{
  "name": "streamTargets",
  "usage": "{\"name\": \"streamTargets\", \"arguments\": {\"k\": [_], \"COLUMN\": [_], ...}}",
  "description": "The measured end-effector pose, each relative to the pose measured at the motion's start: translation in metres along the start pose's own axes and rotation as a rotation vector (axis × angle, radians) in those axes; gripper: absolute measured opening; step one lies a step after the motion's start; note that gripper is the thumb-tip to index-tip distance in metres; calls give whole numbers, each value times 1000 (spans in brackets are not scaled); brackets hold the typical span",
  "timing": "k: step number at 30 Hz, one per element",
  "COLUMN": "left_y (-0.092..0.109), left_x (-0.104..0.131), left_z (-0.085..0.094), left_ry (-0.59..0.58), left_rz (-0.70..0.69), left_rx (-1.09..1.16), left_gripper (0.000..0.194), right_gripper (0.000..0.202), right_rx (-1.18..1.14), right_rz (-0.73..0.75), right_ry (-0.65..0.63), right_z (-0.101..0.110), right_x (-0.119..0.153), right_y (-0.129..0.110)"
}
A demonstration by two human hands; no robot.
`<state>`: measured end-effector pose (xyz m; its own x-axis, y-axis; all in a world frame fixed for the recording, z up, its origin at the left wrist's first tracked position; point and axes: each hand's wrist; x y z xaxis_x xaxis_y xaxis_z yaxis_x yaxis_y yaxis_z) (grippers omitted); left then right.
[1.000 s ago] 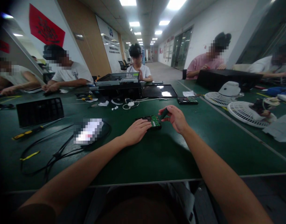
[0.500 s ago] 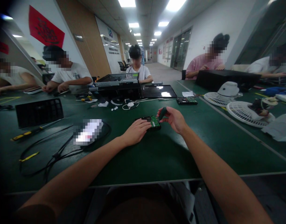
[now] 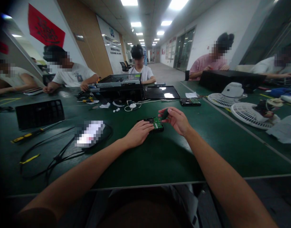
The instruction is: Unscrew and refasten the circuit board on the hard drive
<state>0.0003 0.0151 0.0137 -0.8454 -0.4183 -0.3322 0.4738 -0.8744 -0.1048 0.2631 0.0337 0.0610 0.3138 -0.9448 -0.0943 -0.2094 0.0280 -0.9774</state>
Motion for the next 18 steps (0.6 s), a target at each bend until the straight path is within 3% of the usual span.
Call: {"name": "streamTargets", "arguments": {"k": [18], "left_y": [1], "left_x": [-1], "left_z": [3], "left_ry": [-10], "left_rz": [16], "left_rx": [5], "left_gripper": [43], "right_gripper": [33], "right_rx": [-62], "right_rz": [-58], "right_ry": [26], "right_z": [-2], "right_x": [-1], "right_y": [0]}}
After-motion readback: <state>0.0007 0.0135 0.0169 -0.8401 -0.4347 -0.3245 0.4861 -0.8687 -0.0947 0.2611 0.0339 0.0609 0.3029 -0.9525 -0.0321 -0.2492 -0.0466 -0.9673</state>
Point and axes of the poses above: each hand's wrist, its own x-axis away from the middle knuckle, its own z-axis out of the back of the hand, y = z × x, and after that the axes turned 12 degrees about -z, right-handed
